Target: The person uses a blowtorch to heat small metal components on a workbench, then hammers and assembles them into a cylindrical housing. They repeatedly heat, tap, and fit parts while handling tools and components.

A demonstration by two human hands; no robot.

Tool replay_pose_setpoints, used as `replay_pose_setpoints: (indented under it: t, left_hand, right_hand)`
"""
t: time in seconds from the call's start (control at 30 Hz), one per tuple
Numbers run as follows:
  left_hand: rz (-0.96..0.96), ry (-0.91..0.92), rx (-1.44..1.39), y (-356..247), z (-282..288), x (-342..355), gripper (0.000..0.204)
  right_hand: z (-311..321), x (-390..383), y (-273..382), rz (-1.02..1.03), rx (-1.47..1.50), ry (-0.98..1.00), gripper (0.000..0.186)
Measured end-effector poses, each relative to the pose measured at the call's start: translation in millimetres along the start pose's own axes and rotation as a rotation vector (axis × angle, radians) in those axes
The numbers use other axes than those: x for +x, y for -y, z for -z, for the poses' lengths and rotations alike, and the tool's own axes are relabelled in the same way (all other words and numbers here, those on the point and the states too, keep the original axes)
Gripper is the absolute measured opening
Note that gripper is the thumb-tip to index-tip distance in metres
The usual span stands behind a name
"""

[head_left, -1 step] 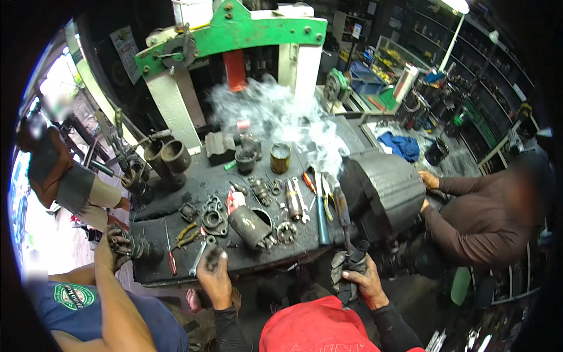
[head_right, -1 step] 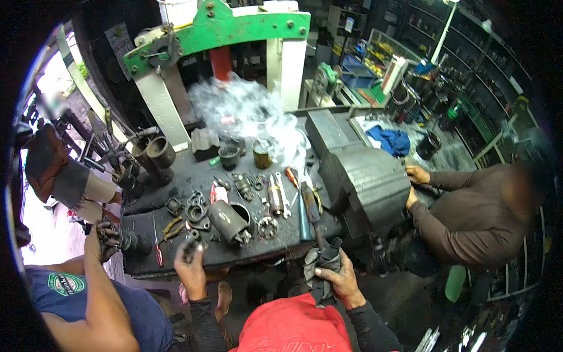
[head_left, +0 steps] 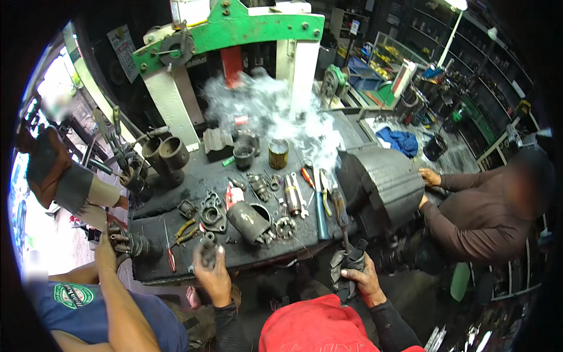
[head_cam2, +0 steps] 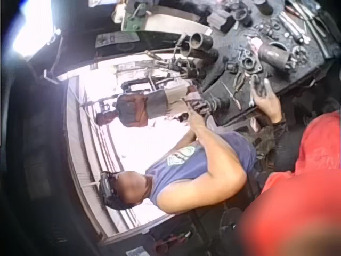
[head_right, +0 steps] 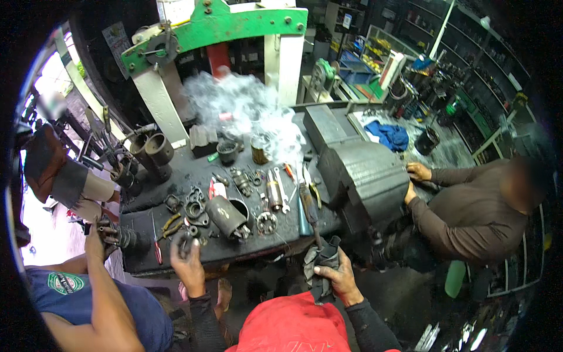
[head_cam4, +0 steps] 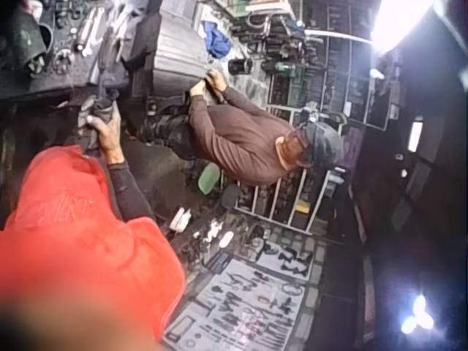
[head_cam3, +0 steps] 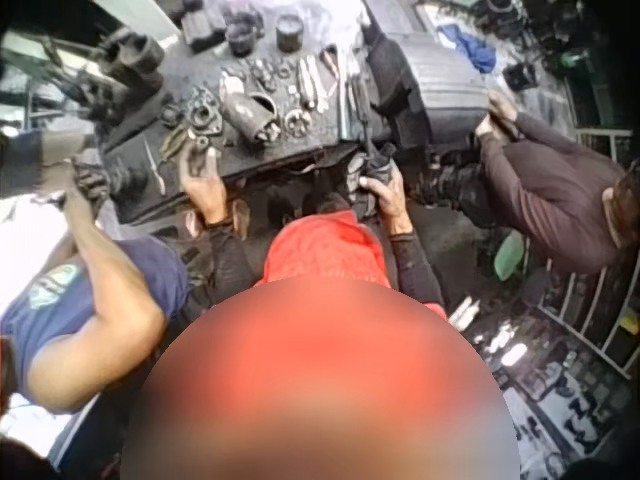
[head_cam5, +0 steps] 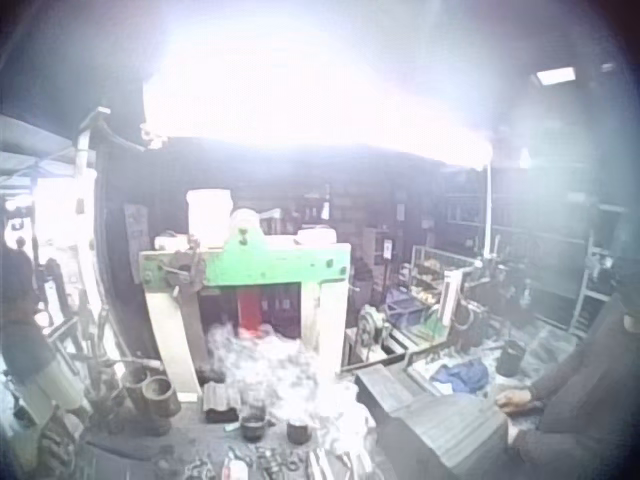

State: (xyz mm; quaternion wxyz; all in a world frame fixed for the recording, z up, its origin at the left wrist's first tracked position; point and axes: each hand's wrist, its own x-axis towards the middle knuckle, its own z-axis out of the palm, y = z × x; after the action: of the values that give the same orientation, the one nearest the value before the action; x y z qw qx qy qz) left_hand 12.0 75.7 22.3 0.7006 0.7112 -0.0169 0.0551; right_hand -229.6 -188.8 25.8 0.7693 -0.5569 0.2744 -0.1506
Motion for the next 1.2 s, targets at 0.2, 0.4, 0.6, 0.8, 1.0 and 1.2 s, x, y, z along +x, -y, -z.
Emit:
replay_pose_setpoints:
  t: [0.2,0.4,0.6,0.8,1.0,1.2]
  left_hand:
    - [-0.286,1.037,0.245,-38,-10,-24,0.048]
    - [0.102,0.509,0.42,11,15,-70,0.026]
    - [0.187,0.165,0.191,61,-6,-101,0.024]
    - [-0.095,-0.251,0.256,40,-46,-100,0.043]
    - [0.029,0.64,0.525,31,-44,-103,0.035]
    - [0.19,-0.004,0.422,78,-7,-80,0.026]
  right_hand:
    - [18,-20,-36,-0.117,-0.054,-0.057,0.041]
    - [33,-27,-1,0.007,-1.085,-0.222,0.038]
    - [18,9,88,0.663,-1.795,0.138,0.061]
    - [-13,68,135,0.851,-1.905,0.375,0.06]
    - [-33,100,142,0.962,-1.944,0.504,0.066]
    - [-21,100,139,0.869,-1.946,0.539,0.066]
